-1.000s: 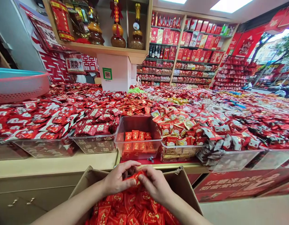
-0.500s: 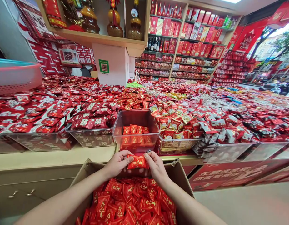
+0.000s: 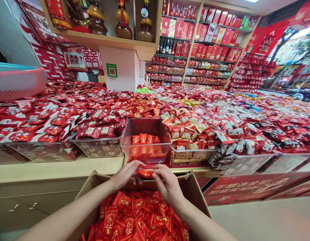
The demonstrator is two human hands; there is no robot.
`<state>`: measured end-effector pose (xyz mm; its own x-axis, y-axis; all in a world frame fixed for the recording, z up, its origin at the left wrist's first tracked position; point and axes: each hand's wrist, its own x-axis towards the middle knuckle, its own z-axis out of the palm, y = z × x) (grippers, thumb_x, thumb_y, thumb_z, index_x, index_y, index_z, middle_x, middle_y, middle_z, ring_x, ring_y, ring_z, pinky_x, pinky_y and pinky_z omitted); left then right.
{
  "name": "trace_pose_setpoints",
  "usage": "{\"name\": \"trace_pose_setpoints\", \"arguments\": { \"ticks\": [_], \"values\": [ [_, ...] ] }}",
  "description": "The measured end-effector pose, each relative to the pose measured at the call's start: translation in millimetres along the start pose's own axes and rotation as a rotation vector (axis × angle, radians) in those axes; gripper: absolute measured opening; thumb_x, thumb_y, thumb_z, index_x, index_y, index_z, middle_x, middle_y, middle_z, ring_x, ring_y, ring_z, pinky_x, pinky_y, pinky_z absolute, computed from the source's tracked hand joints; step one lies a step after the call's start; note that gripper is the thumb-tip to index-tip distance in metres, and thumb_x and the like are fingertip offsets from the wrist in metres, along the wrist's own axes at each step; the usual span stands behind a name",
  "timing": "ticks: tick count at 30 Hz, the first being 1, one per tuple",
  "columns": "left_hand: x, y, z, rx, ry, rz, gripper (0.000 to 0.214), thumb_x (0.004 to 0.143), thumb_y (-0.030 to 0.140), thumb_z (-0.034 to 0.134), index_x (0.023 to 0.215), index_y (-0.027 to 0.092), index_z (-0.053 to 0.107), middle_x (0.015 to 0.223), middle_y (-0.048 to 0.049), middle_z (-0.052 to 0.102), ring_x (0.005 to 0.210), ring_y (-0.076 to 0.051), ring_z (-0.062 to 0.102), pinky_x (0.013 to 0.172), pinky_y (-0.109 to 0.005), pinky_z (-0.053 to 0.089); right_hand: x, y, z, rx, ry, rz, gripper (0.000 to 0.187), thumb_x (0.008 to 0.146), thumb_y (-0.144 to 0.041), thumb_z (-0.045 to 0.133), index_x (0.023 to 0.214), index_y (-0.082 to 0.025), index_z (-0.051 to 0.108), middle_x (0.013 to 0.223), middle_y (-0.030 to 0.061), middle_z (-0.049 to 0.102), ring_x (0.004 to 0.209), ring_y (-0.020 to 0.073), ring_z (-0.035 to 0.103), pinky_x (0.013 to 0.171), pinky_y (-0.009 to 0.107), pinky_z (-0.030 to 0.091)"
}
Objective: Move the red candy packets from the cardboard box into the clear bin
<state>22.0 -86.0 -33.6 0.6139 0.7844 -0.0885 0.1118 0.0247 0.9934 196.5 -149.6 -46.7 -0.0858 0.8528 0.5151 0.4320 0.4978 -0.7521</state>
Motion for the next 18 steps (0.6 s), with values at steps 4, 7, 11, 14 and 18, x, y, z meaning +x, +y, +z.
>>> {"name": "trace_pose_setpoints", "arguments": {
  "ticks": [4, 7, 11, 14, 18],
  "values": [
    [0, -2, -5.3, 0.138, -0.007, 0.086, 0.035, 0.064, 0.032, 0.06, 0.091, 0.014, 0.049, 0.085, -0.0038, 0.055, 0.073, -0.012, 0.054, 0.065, -0.025, 0.043, -1, -2, 1, -0.042, -0.178, -0.091, 0.012, 0.077, -0.022, 0.048, 0.086, -0.02, 0.055, 0.095, 0.0076, 0.052, 0.088, 0.0154, 0.051, 0.073, 0.026, 0.043],
    [-4, -1, -5.2, 0.282, 0.012, 0.167, 0.029, 0.063, 0.023, 0.059, 0.089, 0.014, 0.05, 0.086, -0.0035, 0.054, 0.079, -0.013, 0.051, 0.073, -0.026, 0.041, -2, -2, 6, 0.032, -0.208, -0.001, 0.01, 0.075, -0.026, 0.05, 0.081, -0.019, 0.055, 0.097, 0.0076, 0.052, 0.091, 0.0164, 0.05, 0.076, 0.028, 0.042],
    [-12, 6, 0.7, 0.434, -0.023, 0.329, 0.026, 0.063, 0.014, 0.054, 0.088, 0.016, 0.051, 0.086, -0.0022, 0.051, 0.08, -0.013, 0.049, 0.075, -0.025, 0.039, -1, 1, 11, 0.279, -0.166, 0.256, 0.016, 0.077, -0.029, 0.049, 0.09, -0.02, 0.051, 0.094, 0.0064, 0.055, 0.087, 0.0155, 0.052, 0.075, 0.029, 0.043],
    [-14, 9, 5.9, 0.483, -0.077, 0.423, 0.025, 0.063, 0.011, 0.052, 0.087, 0.017, 0.051, 0.086, -0.0025, 0.05, 0.081, -0.013, 0.048, 0.076, -0.025, 0.039, 2, 4, 10, 0.46, -0.24, 0.377, 0.038, 0.072, -0.03, 0.056, 0.106, -0.022, 0.041, 0.102, 0.0066, 0.054, 0.087, 0.0155, 0.053, 0.077, 0.031, 0.043],
    [-13, 5, 10.3, 0.413, -0.044, 0.426, 0.029, 0.066, 0.016, 0.053, 0.095, 0.018, 0.047, 0.091, -0.0037, 0.048, 0.082, -0.013, 0.048, 0.075, -0.026, 0.04, 7, 5, 6, 0.587, -0.336, 0.432, 0.057, 0.068, -0.027, 0.061, 0.116, -0.023, 0.031, 0.098, 0.0058, 0.056, 0.086, 0.0149, 0.053, 0.077, 0.033, 0.041]
  ]
}}
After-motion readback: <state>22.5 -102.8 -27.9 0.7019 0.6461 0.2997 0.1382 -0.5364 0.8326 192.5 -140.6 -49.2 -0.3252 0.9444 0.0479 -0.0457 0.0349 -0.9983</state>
